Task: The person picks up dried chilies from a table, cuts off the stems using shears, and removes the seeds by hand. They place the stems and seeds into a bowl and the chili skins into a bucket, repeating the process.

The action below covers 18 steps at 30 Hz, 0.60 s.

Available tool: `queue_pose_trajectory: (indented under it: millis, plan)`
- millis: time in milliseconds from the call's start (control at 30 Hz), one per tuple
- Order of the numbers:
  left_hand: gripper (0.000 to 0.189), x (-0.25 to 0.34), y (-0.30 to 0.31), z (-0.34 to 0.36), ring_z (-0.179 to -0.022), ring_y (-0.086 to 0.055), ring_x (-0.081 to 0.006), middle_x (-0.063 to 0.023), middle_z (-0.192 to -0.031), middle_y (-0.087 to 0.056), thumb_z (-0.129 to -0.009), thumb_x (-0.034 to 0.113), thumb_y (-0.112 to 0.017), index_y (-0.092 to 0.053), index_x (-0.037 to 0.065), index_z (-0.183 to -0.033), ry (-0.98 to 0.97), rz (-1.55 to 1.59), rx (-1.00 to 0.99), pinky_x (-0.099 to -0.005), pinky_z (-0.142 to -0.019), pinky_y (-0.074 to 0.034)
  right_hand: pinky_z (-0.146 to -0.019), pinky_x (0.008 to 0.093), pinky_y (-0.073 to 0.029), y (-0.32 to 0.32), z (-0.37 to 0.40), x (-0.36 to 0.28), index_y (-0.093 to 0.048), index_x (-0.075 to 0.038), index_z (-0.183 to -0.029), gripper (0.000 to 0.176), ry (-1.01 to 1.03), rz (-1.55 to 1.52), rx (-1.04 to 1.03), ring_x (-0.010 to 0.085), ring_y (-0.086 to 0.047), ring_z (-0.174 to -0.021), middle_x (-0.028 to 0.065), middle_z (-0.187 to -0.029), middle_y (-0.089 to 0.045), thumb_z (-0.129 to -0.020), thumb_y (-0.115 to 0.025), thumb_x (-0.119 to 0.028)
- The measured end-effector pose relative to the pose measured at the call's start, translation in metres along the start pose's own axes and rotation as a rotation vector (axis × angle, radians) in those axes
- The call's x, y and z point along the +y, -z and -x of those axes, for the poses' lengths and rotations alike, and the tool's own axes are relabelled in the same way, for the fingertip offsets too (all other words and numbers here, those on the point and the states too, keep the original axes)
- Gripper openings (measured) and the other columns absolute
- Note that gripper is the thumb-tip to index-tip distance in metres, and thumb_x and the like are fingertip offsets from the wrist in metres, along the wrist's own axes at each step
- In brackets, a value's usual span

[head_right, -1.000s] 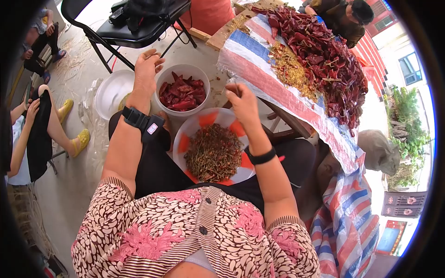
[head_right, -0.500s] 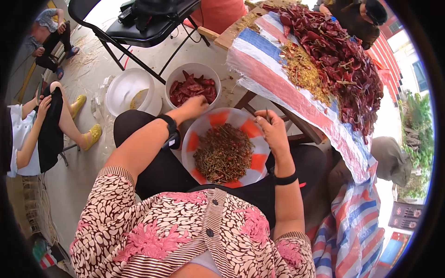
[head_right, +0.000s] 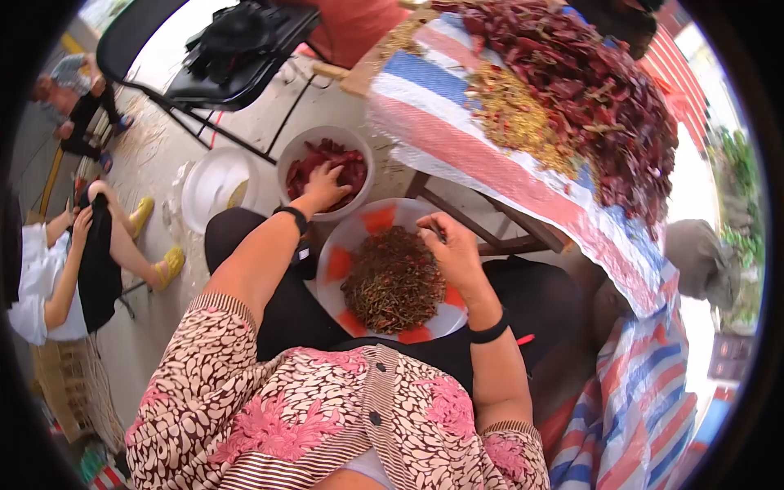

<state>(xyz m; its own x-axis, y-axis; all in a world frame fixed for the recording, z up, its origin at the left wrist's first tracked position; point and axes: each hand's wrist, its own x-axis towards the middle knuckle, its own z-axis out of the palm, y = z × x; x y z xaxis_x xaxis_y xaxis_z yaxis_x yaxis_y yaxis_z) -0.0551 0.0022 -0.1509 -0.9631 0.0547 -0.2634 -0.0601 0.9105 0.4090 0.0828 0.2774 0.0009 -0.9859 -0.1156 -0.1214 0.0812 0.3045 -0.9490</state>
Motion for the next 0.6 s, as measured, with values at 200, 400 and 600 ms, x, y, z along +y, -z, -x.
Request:
queue_pose_trajectory:
  millis: [200,400,600]
  plan:
    - [0.062,-0.022,-0.027,-0.019,-0.132,-0.033,-0.0424,-0.0206,-0.138,-0.044,-0.076,0.033,-0.065,-0.050,0.012,-0.132,-0.069,-0.075,-0.035,-0.0502,-0.104,-0.038,-0.072,0.0281,-0.047,0.020,0.009,0.000,-0.062,-0.001,-0.100,0.017,0.034,0.047,0.109,0.0113,-0.057,-0.078,0.0059,-0.081,-0.063,-0.085,-0.063,-0.009]
    - [0.058,0.049,0.020,0.043,-0.123,-0.042,-0.0414,-0.0187,-0.124,-0.054,-0.075,0.023,-0.065,-0.050,0.011,-0.130,-0.410,-0.159,-0.040,-0.0490,-0.098,-0.043,-0.073,0.0299,-0.048,0.106,0.011,-0.042,-0.065,-0.005,-0.099,0.016,0.109,0.290,0.537,0.0154,-0.062,-0.079,0.0074,-0.084,-0.065,-0.085,-0.063,-0.012]
    - [0.053,0.080,0.039,0.071,-0.113,-0.051,-0.0387,-0.0200,-0.117,-0.056,-0.078,0.021,-0.063,-0.052,0.009,-0.129,-0.608,-0.212,-0.242,-0.0465,-0.092,-0.047,-0.077,0.0448,-0.049,0.217,-0.054,-0.050,-0.060,-0.013,-0.107,0.026,0.014,0.941,0.895,0.0341,-0.062,-0.094,0.0133,-0.100,-0.064,-0.082,-0.063,-0.018]
